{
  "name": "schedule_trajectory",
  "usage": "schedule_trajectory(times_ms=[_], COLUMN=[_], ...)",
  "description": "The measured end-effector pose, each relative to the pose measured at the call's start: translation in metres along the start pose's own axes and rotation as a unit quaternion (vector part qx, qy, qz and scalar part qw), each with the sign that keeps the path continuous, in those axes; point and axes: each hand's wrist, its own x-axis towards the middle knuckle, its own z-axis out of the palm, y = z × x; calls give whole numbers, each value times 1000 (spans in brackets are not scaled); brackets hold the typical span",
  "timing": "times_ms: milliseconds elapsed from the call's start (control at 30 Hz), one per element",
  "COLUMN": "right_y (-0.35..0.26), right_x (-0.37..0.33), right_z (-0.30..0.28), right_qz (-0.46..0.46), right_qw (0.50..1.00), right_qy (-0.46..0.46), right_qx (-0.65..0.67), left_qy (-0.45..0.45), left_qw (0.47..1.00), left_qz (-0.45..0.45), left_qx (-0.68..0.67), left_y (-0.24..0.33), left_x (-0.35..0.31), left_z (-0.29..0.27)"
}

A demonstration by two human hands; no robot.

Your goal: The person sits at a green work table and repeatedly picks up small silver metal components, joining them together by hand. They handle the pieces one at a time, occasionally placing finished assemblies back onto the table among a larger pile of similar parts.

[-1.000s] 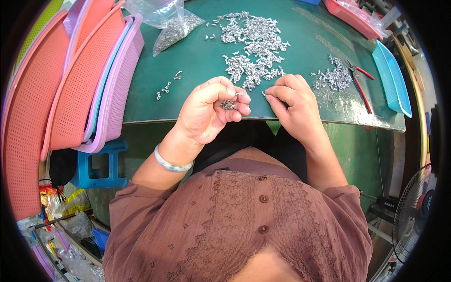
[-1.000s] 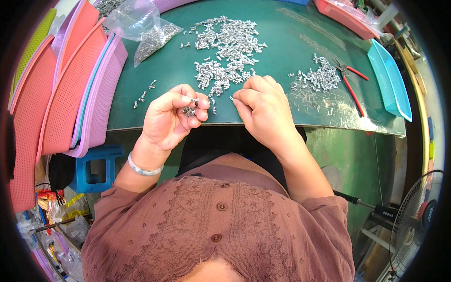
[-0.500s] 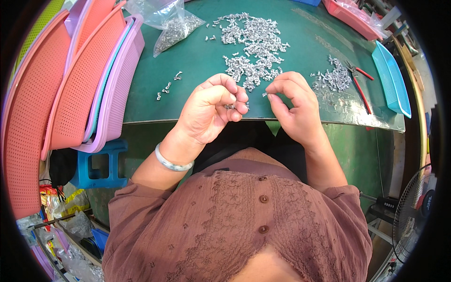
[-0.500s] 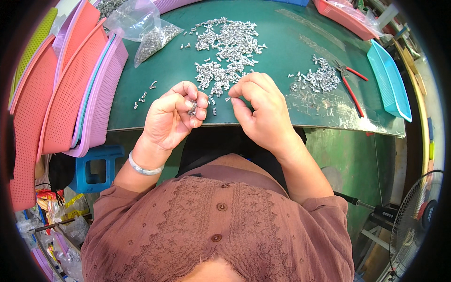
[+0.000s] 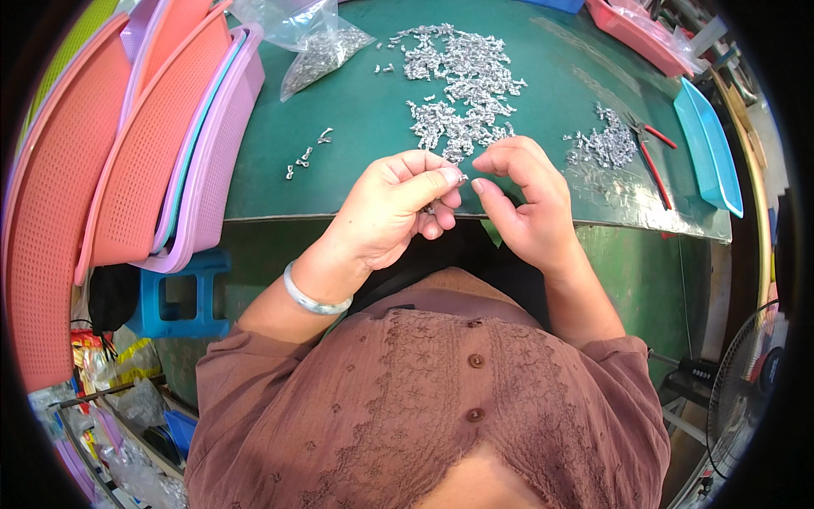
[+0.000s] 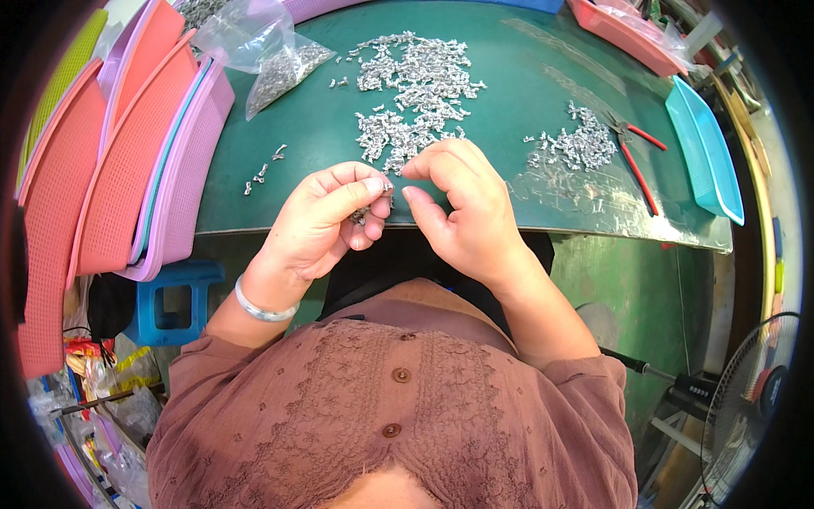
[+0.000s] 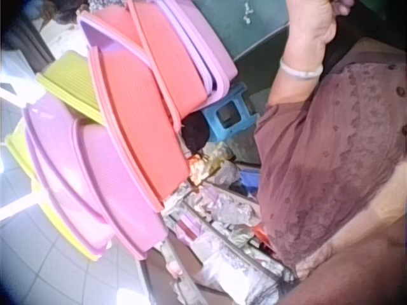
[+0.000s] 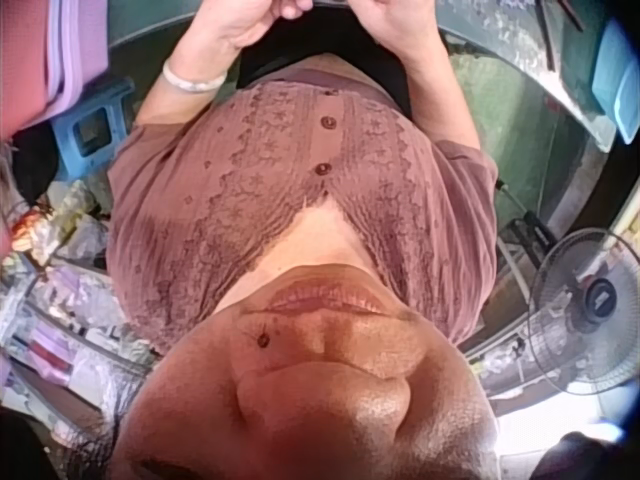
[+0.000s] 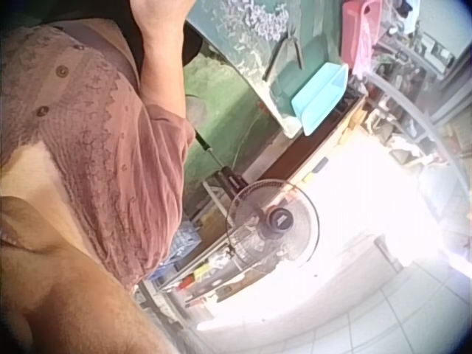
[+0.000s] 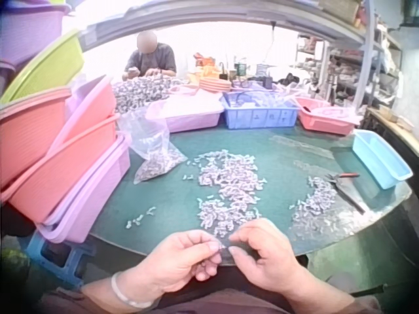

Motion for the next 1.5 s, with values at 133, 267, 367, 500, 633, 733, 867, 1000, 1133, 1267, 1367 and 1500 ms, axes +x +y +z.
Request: schedule_trajectory(times_ms=[133, 267, 367, 500, 633, 733, 867, 1000, 1133, 1267, 1367, 1500], right_y=[0, -3, 0, 3, 0, -2, 1, 2, 0, -9, -13, -13], right_x=[-4, -5, -6, -6, -5, -3, -3, -6, -7, -7, -11, -14], right_z=[4, 11, 8, 2, 2, 7, 10, 11, 9, 8, 8, 7], right_qz=[8, -1, 11, 25, 29, 23, 4, 14, 16, 8, 1, -22], right_qw=[993, 986, 982, 983, 987, 986, 984, 989, 995, 997, 997, 995], right_qy=[-83, -80, -84, -76, -86, -94, -98, -90, -76, -80, -77, -92], right_qx=[-87, -148, -167, -166, -133, -135, -147, -114, -59, -20, 5, 17], left_qy=[2, 12, 22, 27, 0, -30, -47, -37, -33, -30, -16, 5], left_qw=[1000, 1000, 999, 999, 998, 995, 993, 991, 991, 991, 991, 992], left_qz=[8, 22, 26, 23, -9, -43, -60, -73, -85, -82, -74, -72], left_qx=[0, 8, 14, -12, -56, -89, -94, -104, -99, -103, -111, -103], left_y=[0, -1, 0, 2, -8, -18, -25, -27, -30, -34, -32, -36], left_x=[-2, -4, -7, -18, -34, -40, -41, -39, -38, -35, -35, -33], left_z=[-2, -4, -6, -13, -14, -16, -16, -16, -12, -10, -5, -5])
